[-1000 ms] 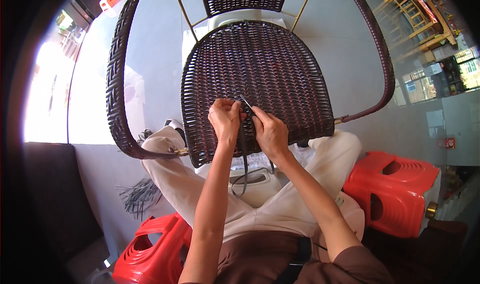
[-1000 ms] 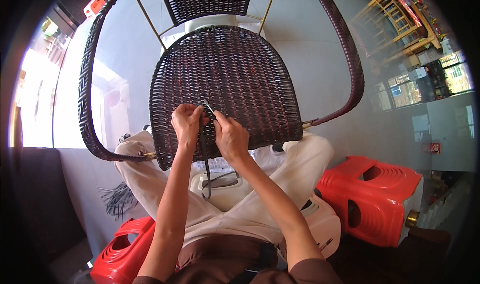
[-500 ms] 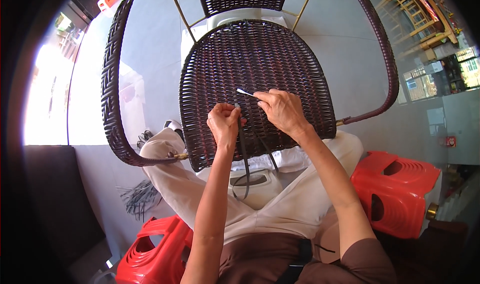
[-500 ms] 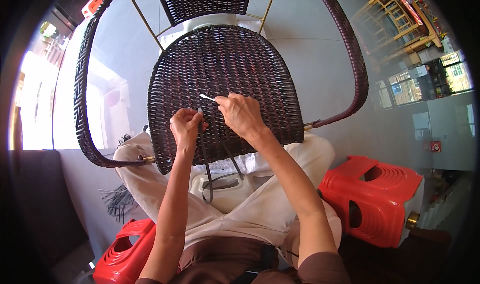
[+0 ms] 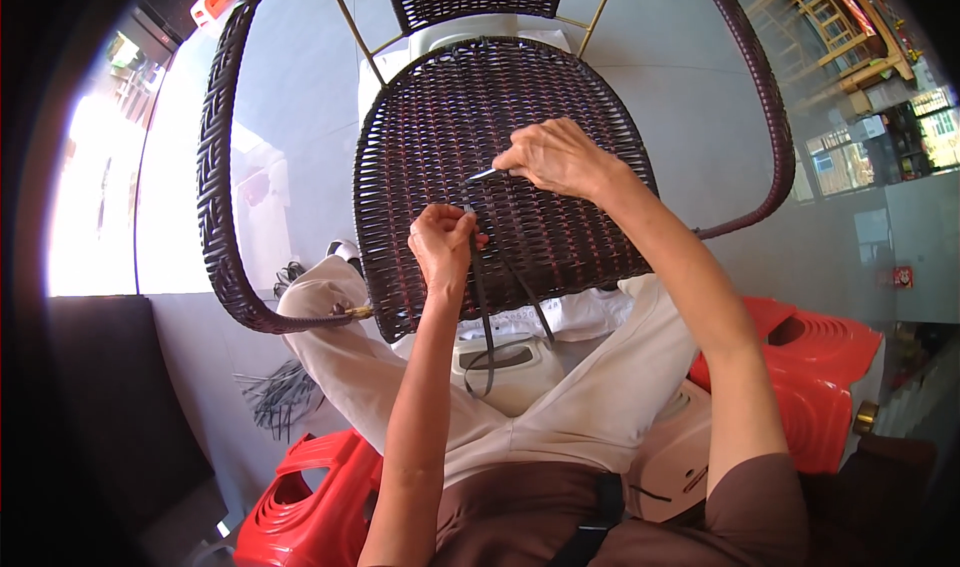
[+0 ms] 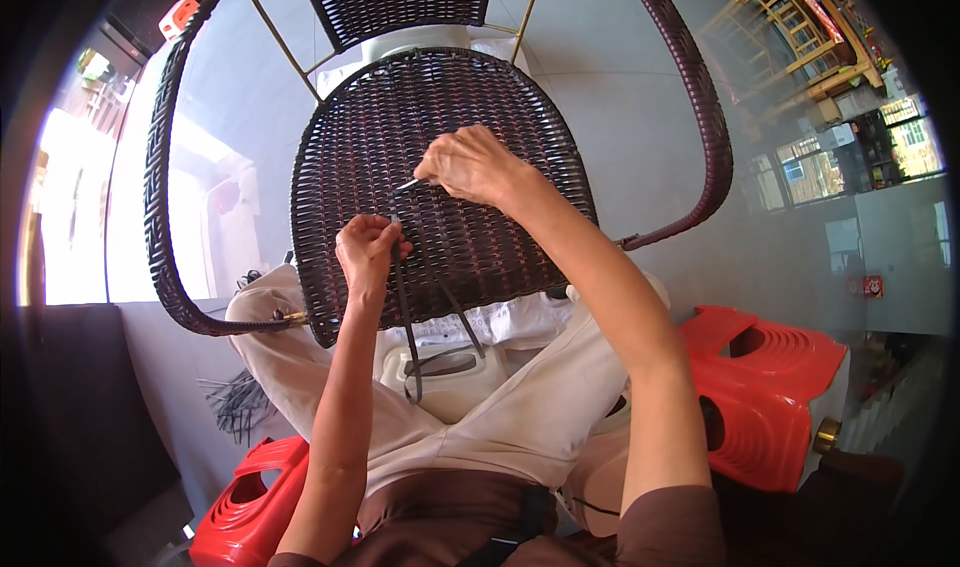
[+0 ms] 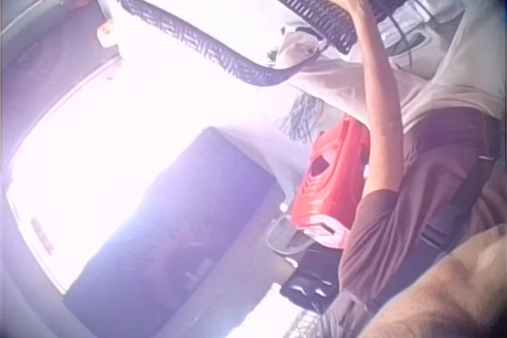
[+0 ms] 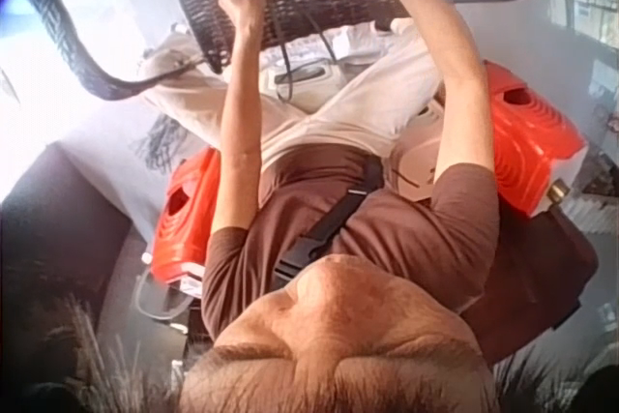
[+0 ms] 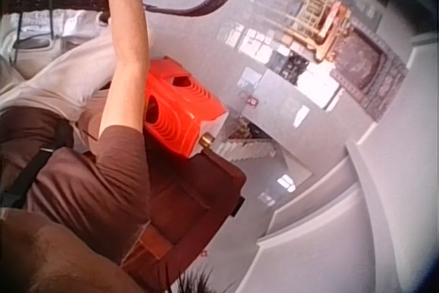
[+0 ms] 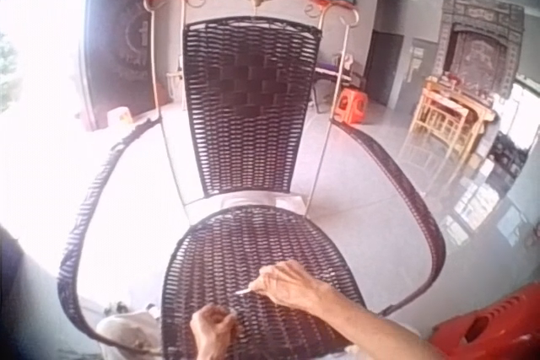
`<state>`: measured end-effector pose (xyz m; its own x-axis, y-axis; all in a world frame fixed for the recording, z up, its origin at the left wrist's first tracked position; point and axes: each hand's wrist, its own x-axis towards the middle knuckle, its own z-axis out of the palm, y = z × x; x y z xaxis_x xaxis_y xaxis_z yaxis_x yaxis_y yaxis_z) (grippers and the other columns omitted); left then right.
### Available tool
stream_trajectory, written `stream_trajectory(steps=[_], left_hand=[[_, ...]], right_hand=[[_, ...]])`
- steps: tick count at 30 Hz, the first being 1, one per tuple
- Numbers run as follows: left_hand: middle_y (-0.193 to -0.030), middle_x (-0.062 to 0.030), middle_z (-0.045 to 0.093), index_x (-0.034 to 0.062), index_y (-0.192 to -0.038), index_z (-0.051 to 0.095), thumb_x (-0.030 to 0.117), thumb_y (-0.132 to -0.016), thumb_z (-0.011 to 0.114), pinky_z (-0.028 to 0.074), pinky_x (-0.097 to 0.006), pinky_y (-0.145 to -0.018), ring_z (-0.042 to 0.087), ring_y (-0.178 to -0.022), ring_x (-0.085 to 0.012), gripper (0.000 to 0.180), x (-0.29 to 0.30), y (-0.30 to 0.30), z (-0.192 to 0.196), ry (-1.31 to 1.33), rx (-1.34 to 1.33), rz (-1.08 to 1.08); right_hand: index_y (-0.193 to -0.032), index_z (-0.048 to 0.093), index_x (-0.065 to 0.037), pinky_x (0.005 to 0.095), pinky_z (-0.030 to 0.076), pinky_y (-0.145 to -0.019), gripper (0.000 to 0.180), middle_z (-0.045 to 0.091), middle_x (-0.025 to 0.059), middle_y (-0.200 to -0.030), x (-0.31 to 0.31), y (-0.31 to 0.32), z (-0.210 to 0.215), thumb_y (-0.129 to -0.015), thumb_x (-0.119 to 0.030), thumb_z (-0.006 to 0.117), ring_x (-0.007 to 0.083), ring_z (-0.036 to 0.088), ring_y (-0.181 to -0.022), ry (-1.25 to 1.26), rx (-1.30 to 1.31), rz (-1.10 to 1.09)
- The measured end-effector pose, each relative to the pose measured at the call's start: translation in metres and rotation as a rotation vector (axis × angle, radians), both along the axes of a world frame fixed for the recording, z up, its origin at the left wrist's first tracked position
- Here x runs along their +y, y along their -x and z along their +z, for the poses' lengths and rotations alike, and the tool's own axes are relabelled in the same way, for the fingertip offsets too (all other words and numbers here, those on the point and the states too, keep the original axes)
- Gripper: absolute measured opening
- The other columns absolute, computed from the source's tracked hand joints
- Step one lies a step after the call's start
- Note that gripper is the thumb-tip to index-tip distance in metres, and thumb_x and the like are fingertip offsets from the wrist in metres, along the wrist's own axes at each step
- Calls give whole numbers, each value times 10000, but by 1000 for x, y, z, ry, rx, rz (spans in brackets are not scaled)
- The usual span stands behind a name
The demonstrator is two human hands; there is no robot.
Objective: The person weaves plastic strips onto the woven frame of a brown wicker-style chair, using a small awl tool to secure and thread the loose strands into the structure.
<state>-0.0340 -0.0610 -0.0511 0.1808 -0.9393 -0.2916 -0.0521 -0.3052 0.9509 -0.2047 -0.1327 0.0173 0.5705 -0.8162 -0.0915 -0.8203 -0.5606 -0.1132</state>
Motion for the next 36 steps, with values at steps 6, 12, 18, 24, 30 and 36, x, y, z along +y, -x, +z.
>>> stream_trajectory(steps=[6,12,18,24,30,36], left_hand=[[-638,-121,625,-70,-776,565,13,-779,632,494,-227,-458,622,-527,-153,106,0,-1,4,5,-52,-22],[-646,-124,626,-70,-785,564,14,-778,638,499,-228,-463,624,-535,-152,112,1,0,7,-23,-14,-22],[-658,-126,628,-72,-804,562,17,-779,638,505,-230,-471,623,-537,-154,120,1,0,0,-4,-1,-27],[-632,-113,623,-64,-781,555,2,-780,628,490,-229,-448,618,-518,-147,99,1,-1,3,-8,-1,-2],[-606,-102,616,-56,-756,543,-28,-775,617,473,-231,-418,615,-504,-140,82,-1,4,5,-6,7,16],[-589,-97,616,-54,-763,559,-4,-784,616,480,-227,-431,615,-497,-132,78,-2,3,3,10,-107,5]], right_hand=[[-860,703,-216,351,538,-612,154,676,62,-759,-14,4,-1,-817,-149,572,197,648,-655,-20,-90,91],[-993,691,-196,312,505,-698,208,682,42,-809,-11,17,-33,-801,-203,611,165,625,-680,-417,-453,-88],[-960,695,-219,342,533,-727,185,680,61,-896,0,17,-10,-830,-246,566,233,661,-773,-158,-263,-172],[-1007,638,-77,359,500,-742,223,660,105,-892,18,4,-21,-861,-217,543,267,632,-807,-69,-436,-224],[-908,630,-84,374,507,-629,156,661,111,-786,46,-6,-46,-852,-201,544,270,640,-700,-47,-521,-365],[-888,627,-80,358,509,-573,115,655,111,-746,57,-8,-45,-822,-164,584,262,638,-645,50,-514,-370]])
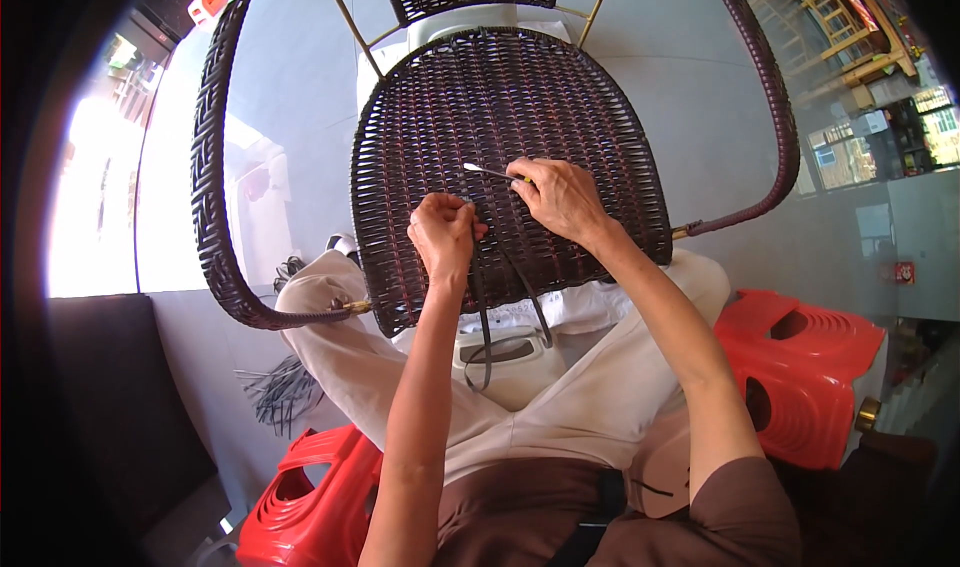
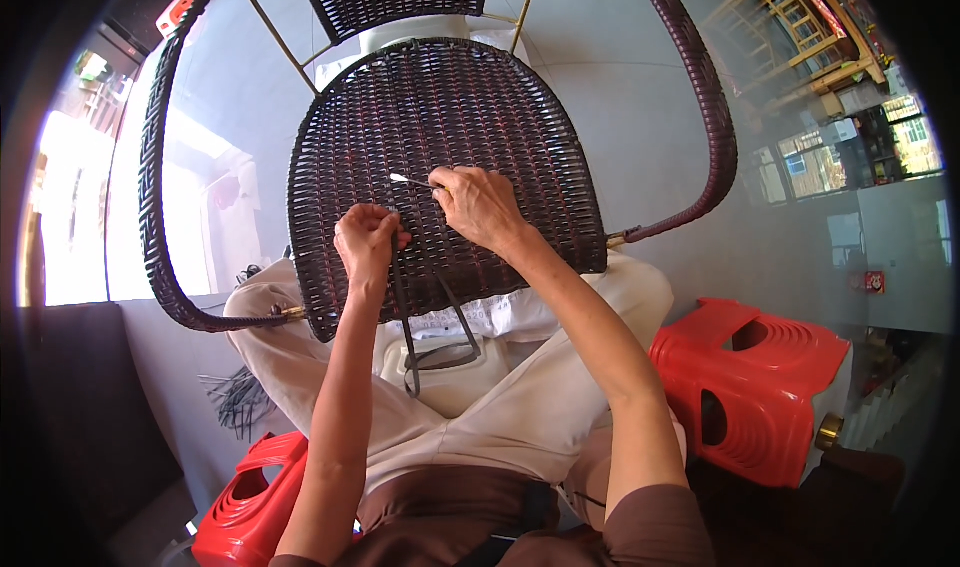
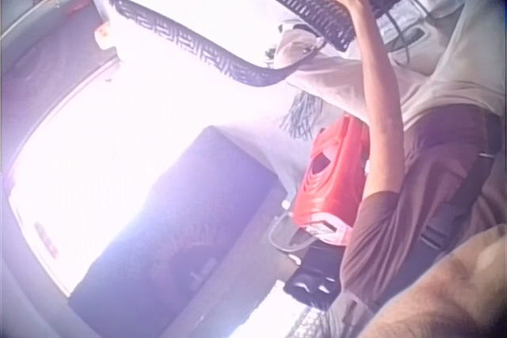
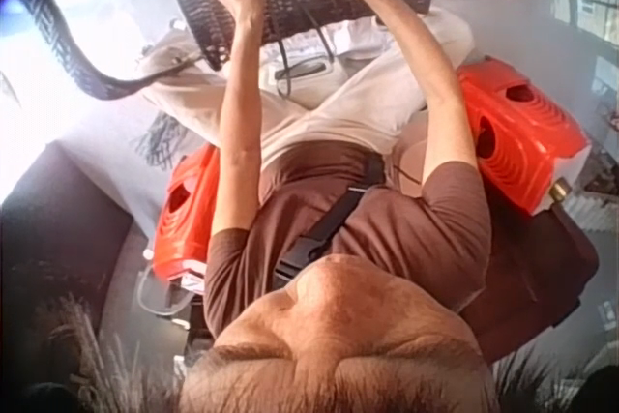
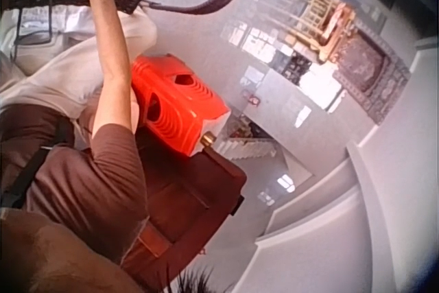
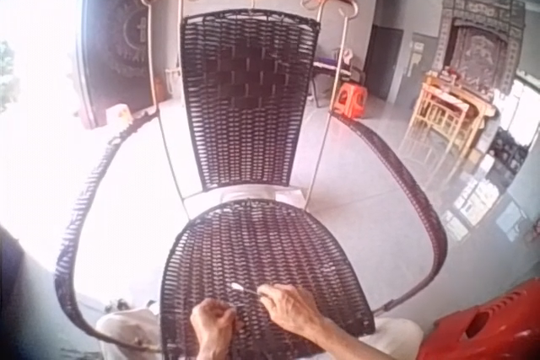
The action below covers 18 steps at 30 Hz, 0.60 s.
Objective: The person weaves plastic strips onto the woven frame of a brown wicker-style chair, using a small awl tool to secure and thread the loose strands into the structure.
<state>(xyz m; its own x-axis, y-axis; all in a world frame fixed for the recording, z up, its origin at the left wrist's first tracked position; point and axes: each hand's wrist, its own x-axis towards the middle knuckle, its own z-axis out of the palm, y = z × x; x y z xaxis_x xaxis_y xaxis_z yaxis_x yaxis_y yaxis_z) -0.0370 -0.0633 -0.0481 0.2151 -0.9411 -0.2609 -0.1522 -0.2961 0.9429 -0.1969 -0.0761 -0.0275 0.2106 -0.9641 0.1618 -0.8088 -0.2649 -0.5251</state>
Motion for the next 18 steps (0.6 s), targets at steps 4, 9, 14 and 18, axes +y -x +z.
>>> stream_trajectory(steps=[4,9,14,18], left_hand=[[-589,-109,623,-52,-766,578,58,-797,622,473,-241,-437,617,-495,-144,122,2,-1,11,12,-60,-42],[-706,-105,600,14,-815,630,115,-775,629,462,-374,-650,599,-687,-280,109,-7,-19,13,354,-692,-61],[-779,-78,578,61,-808,640,83,-730,655,457,-384,-658,585,-733,-293,83,-38,-31,1,420,-699,-237],[-774,-66,580,60,-793,621,77,-708,666,464,-374,-636,593,-721,-273,98,-51,-37,0,411,-676,-394]], right_hand=[[-901,642,-88,344,507,-580,119,647,88,-770,-1,5,0,-812,-153,596,260,627,-662,43,64,20],[-881,652,-99,357,509,-572,106,629,77,-722,-3,5,14,-798,-148,608,256,625,-631,57,177,50],[-785,624,-91,325,468,-423,24,539,77,-606,-6,5,16,-784,-103,603,231,595,-518,156,269,119],[-696,566,-72,304,443,-394,90,478,64,-555,-9,-1,21,-785,-77,578,212,569,-479,277,313,178]])
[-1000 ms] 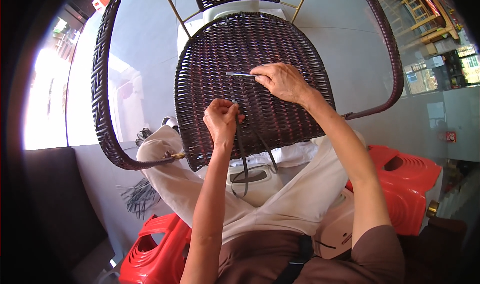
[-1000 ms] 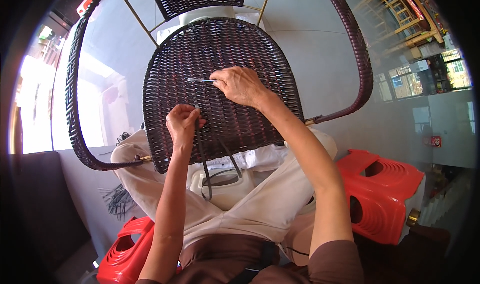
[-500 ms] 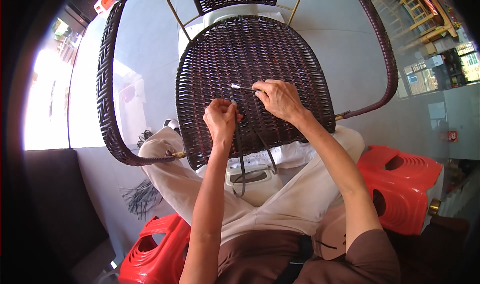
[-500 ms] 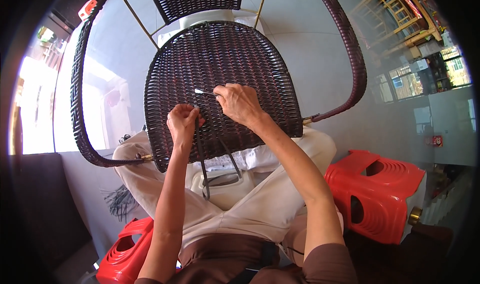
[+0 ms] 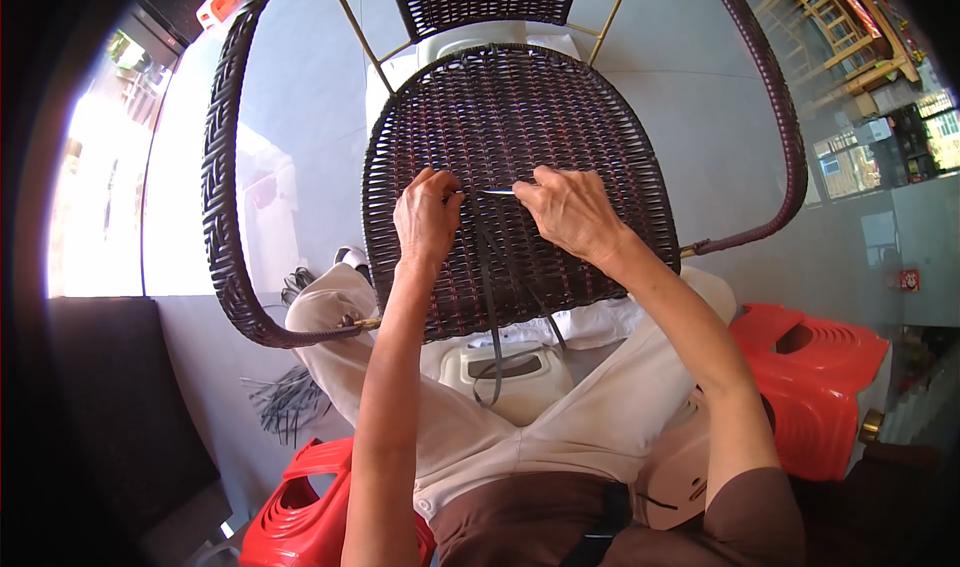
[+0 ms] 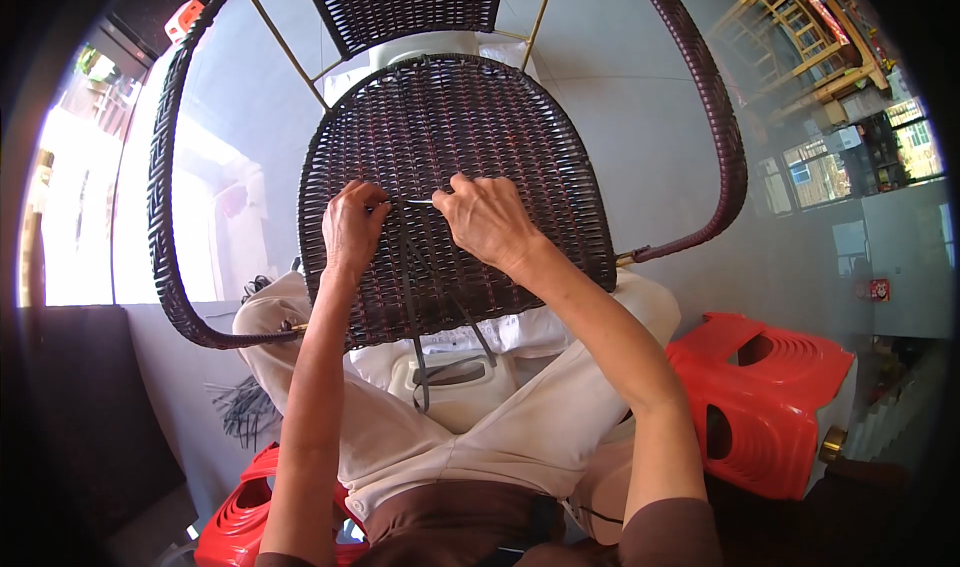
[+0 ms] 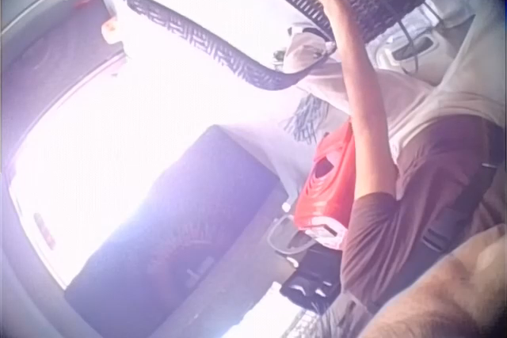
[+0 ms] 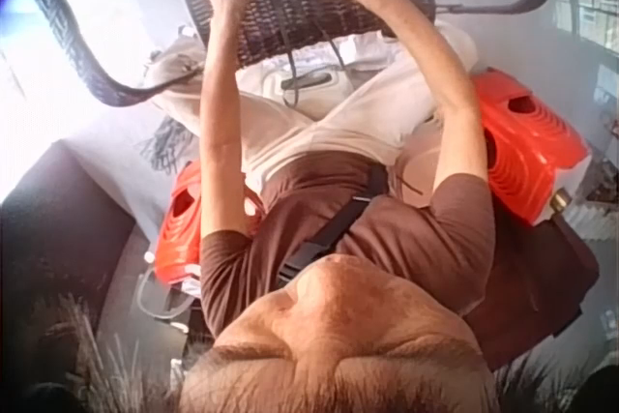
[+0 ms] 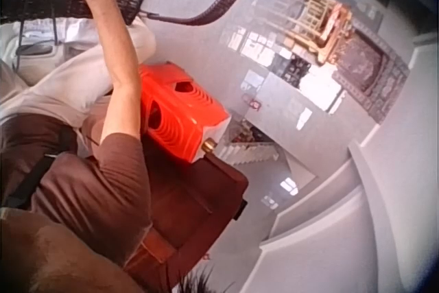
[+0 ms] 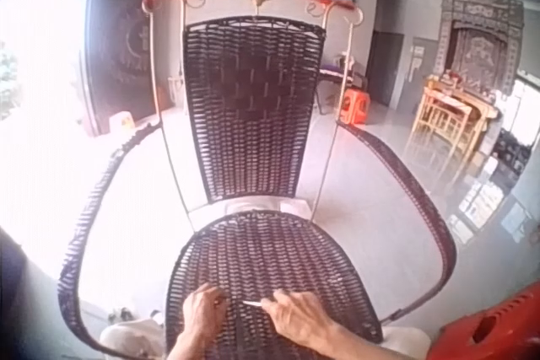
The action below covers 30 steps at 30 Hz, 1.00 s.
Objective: The person weaves plastic strips onto the woven frame of a brown wicker-style chair, using a small awl tool to secure and thread the loose strands into the structure.
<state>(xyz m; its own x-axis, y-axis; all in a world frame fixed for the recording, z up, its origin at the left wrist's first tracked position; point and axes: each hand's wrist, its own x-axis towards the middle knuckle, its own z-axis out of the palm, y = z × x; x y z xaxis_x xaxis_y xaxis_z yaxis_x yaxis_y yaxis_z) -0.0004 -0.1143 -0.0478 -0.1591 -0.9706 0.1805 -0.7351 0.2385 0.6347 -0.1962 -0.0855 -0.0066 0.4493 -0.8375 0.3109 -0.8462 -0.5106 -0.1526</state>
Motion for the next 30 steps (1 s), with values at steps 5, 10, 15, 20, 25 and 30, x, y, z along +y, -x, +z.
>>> stream_trajectory(steps=[5,10,15,20,25,30], left_hand=[[-766,-57,587,57,-781,607,87,-699,677,466,-369,-615,598,-700,-260,112,-3,6,8,-26,-56,12],[-747,-49,593,62,-761,600,114,-698,687,467,-363,-599,599,-671,-254,119,-6,4,2,-53,-85,14],[-753,-50,617,66,-761,617,121,-700,686,470,-335,-604,613,-681,-225,108,-4,8,7,-95,-77,65],[-752,-60,627,50,-798,623,113,-705,685,473,-319,-612,613,-666,-207,128,1,8,3,-53,2,113],[-768,-101,619,-22,-843,600,60,-770,627,483,-266,-606,603,-641,-169,113,23,0,4,-17,510,177],[-813,-92,583,-21,-905,601,-16,-784,595,485,-271,-613,598,-657,-163,121,65,0,-3,55,494,259]], right_hand=[[-679,635,-95,332,480,-437,130,576,106,-580,-11,9,-3,-786,-116,565,240,614,-512,-144,-14,-22],[-646,607,-74,347,483,-436,143,579,122,-585,-9,1,-8,-779,-93,558,258,611,-511,-146,-127,10],[-801,657,-95,343,469,-449,58,586,90,-626,-1,5,1,-772,-134,625,253,597,-534,-173,-44,-100],[-804,616,-52,383,453,-511,245,597,124,-594,11,-2,-3,-800,-296,642,278,596,-539,-400,-465,-263],[-679,615,-16,361,424,-491,280,572,134,-542,33,-18,-35,-745,-278,688,254,571,-494,-546,-798,-428],[-613,583,-10,407,417,-494,394,560,159,-543,43,-59,-30,-723,-372,693,344,547,-507,-556,-747,-558]])
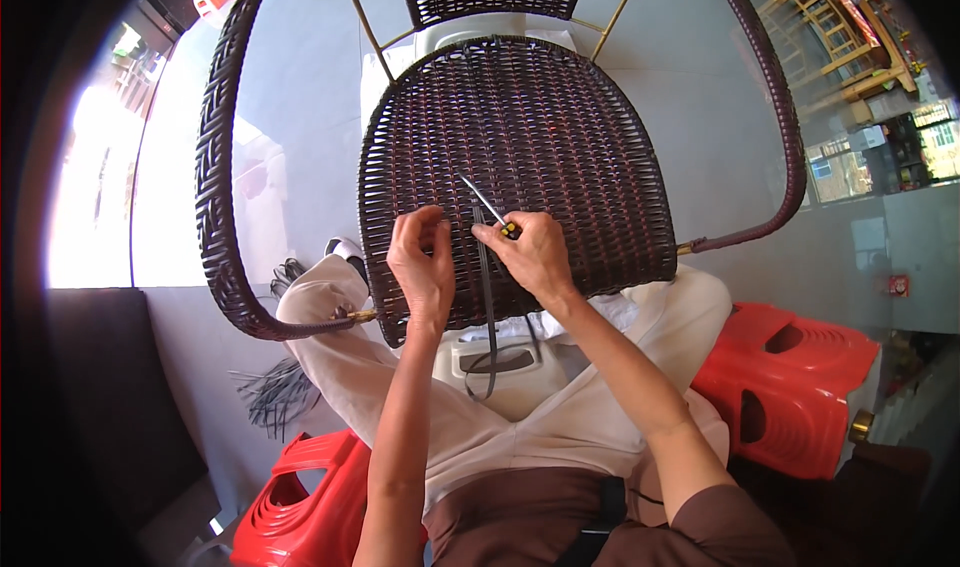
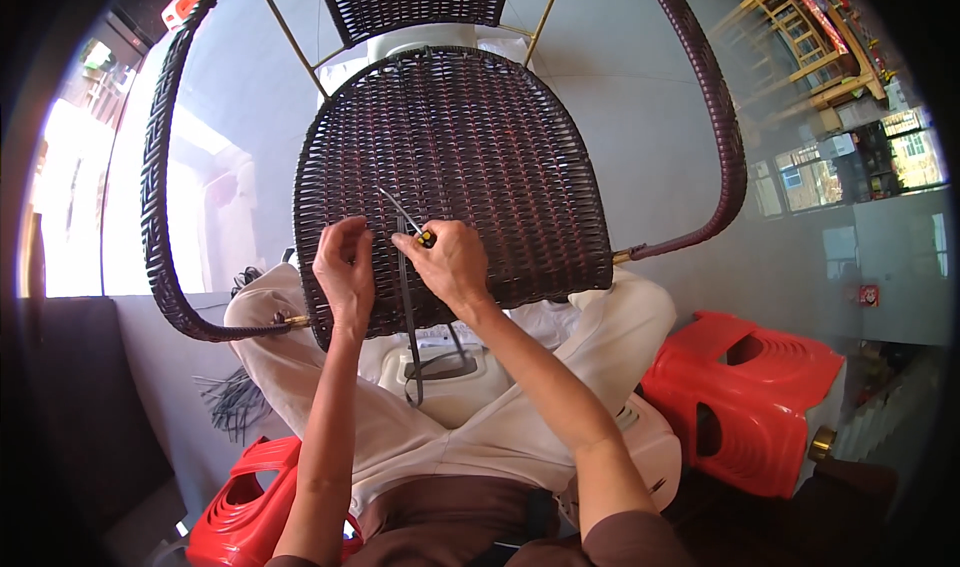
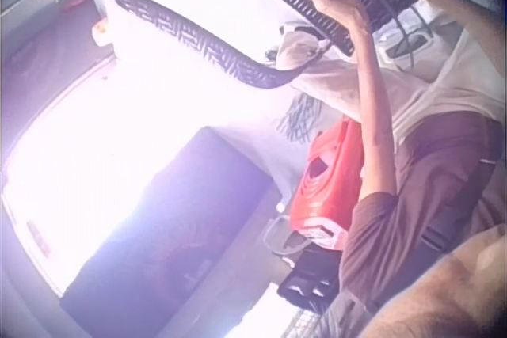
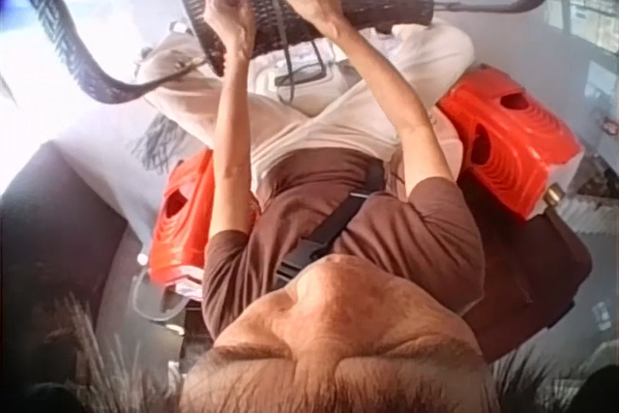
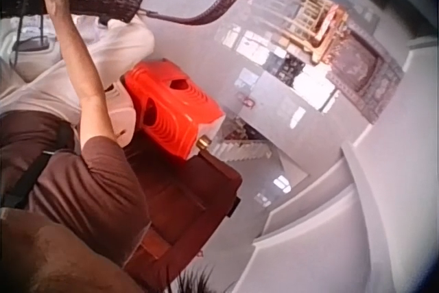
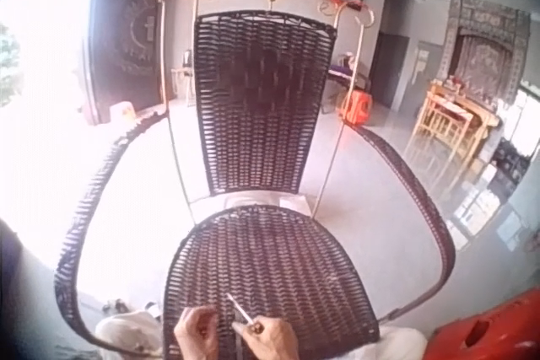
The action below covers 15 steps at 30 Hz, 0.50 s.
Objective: The person weaves plastic strips onto the woven frame of a brown wicker-style chair, using a small awl tool to secure and thread the loose strands into the structure.
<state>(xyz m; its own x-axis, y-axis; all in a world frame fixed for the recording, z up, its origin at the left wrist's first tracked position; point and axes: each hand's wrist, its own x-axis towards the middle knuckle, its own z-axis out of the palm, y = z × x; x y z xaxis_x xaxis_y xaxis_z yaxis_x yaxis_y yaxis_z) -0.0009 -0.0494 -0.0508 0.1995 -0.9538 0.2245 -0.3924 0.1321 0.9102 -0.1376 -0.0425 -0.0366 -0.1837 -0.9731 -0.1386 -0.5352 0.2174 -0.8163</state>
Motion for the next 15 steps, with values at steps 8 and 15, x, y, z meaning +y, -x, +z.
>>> stream_trajectory(steps=[8,15], left_hand=[[-845,-105,555,12,-890,643,16,-769,606,456,-328,-630,578,-686,-238,127,-7,3,-2,-54,-192,-84],[-862,-49,558,86,-899,662,94,-794,587,469,-367,-657,590,-763,-254,129,-14,15,7,-72,-451,-37]], right_hand=[[-636,580,-9,422,423,-512,322,578,165,-579,-3,-13,-11,-706,-298,703,366,576,-577,12,95,-105],[-685,613,11,359,407,-507,199,570,133,-550,-13,-1,-27,-670,-174,685,220,528,-473,-61,-161,-86]])
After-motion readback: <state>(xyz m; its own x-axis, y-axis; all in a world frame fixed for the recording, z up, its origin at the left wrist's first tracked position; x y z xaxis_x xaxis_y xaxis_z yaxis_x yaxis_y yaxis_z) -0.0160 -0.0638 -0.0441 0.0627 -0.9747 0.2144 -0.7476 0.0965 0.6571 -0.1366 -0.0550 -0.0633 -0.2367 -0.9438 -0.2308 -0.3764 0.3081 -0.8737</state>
